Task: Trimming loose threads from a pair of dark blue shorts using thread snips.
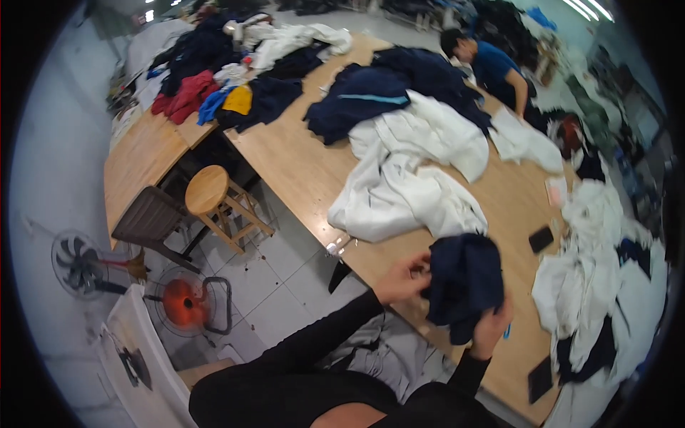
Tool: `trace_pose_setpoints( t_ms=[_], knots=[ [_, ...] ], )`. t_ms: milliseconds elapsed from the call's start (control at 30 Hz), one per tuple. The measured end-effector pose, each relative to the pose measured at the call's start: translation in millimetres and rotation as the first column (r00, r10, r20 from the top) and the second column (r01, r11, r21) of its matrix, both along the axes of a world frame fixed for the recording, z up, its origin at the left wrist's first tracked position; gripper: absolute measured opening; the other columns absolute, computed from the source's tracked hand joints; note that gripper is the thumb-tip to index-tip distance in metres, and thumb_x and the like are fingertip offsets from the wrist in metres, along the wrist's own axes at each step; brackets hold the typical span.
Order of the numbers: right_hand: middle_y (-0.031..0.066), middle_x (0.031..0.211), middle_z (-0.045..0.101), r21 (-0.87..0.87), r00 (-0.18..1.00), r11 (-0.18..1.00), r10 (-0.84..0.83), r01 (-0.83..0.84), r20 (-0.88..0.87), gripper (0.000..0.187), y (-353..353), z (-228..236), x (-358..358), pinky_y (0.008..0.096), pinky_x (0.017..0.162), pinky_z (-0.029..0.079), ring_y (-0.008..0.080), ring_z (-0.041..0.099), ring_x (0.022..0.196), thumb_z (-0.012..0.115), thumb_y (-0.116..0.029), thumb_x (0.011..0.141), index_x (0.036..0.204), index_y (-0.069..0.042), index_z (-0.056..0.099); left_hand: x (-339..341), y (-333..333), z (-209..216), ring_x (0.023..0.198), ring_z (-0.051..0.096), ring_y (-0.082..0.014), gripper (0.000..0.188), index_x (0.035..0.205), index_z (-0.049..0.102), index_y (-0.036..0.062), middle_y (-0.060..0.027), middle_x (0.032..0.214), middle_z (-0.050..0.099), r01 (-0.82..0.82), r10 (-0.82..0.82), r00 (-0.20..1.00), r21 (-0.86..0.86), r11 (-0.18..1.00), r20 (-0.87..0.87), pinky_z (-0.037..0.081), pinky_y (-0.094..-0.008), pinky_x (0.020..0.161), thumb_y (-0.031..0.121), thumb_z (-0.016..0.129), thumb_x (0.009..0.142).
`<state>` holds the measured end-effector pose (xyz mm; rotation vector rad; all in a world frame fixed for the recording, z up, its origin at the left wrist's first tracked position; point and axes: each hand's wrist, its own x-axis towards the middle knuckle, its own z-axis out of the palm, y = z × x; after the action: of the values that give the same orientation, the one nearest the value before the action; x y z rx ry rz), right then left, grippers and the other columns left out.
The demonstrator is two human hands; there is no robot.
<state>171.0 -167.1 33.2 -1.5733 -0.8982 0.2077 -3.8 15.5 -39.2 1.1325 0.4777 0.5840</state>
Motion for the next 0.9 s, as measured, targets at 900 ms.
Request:
trace_pose_setpoints(
  t_ms=[900],
  knots=[
    [0.0137, 0.121, 0.072, -0.047, 0.906, 0.999, -0.034, 0.015, -0.421, 0.053, 19, -98, -50, 0.0305, 0.088, 0.059, 0.0173, 0.069, 0.106, 0.082, -0.010, 0.098, 0.146, -0.003, 0.061, -45, -30, 48, 0.096, 0.069, -0.0098, 0.035, 0.118, 0.063, 0.0024, 0.0011, 0.108, 0.073, 0.165, -0.166, 0.986, -0.078, 0.983, -0.010, 0.055, -0.0258, 0.088, 0.013, 0.088, 0.094]
  ],
)
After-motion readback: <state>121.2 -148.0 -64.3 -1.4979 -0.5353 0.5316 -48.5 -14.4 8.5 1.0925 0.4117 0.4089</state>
